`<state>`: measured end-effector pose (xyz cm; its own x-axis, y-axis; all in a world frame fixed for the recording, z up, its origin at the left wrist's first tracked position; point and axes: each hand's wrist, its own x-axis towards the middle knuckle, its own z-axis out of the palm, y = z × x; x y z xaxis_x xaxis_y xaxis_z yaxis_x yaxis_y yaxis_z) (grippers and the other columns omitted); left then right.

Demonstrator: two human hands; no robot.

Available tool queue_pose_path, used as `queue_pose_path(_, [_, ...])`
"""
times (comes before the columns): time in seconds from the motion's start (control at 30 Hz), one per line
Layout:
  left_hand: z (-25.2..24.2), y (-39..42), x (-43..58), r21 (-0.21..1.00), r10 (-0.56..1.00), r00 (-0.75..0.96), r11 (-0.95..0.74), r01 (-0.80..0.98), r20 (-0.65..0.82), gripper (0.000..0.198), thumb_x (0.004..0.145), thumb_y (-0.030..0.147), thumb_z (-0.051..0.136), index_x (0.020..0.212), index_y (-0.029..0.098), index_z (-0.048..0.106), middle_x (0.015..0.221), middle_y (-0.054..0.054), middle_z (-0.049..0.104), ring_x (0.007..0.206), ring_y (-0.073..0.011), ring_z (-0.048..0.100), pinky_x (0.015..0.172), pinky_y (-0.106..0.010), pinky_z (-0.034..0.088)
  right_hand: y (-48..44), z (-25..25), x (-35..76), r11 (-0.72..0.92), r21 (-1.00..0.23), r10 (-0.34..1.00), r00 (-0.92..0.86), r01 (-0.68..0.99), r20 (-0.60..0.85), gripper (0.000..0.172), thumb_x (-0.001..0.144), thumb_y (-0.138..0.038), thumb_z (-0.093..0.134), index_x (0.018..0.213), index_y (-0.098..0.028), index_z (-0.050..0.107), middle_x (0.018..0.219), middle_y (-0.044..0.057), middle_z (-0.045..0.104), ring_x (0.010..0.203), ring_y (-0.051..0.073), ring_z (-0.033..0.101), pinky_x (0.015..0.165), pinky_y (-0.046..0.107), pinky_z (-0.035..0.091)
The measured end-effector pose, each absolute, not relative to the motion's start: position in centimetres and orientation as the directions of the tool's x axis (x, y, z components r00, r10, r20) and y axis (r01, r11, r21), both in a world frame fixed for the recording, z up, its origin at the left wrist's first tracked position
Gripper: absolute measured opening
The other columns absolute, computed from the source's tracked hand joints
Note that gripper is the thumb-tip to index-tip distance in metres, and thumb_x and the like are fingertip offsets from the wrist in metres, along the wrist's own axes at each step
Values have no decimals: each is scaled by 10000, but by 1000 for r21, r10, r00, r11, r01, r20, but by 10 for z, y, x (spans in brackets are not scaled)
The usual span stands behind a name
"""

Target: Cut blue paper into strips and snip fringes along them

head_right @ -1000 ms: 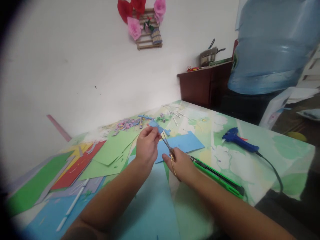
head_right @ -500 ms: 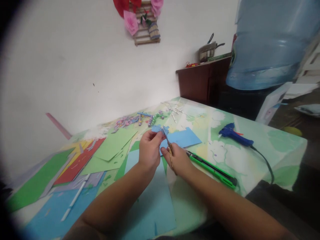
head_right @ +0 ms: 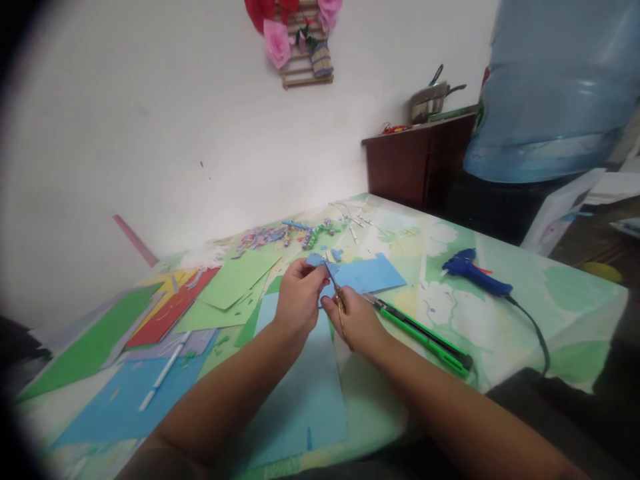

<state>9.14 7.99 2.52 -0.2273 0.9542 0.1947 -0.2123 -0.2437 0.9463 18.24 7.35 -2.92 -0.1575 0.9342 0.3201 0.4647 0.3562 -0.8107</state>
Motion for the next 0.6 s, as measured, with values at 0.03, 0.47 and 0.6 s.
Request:
queue_pose_path(0.03, [27, 80, 89, 953, 956, -210, -245, -180, 206, 63, 600, 117, 540, 632, 153, 499, 559, 51, 487, 524, -66, 466, 535, -200, 368, 73, -28, 182, 362, -805, 932, -173, 469, 319, 283, 790, -471, 375, 700, -206, 417, 627, -5, 503, 606, 155, 472, 583, 284, 359])
queue_pose_path(0.47, [43, 81, 59, 968, 972, -32, -227, 108, 232, 82, 568, 78, 497, 576, 157, 472, 513, 42, 467, 502, -82, 446, 500, -215, 336, 71, -35, 181, 416, -826, 888, -363, 379, 281, 292, 812, -475, 351, 709, -204, 394, 633, -18, 447, 590, 135, 420, 549, 273, 337])
queue_pose_path(0.6, [43, 81, 59, 975, 981, -2, -190, 116, 192, 84, 565, 95, 524, 574, 161, 472, 518, 37, 484, 507, -89, 467, 492, -214, 343, 70, -33, 182, 399, -840, 895, -356, 367, 269, 294, 817, -475, 349, 704, -207, 395, 622, -23, 441, 583, 132, 418, 550, 273, 339])
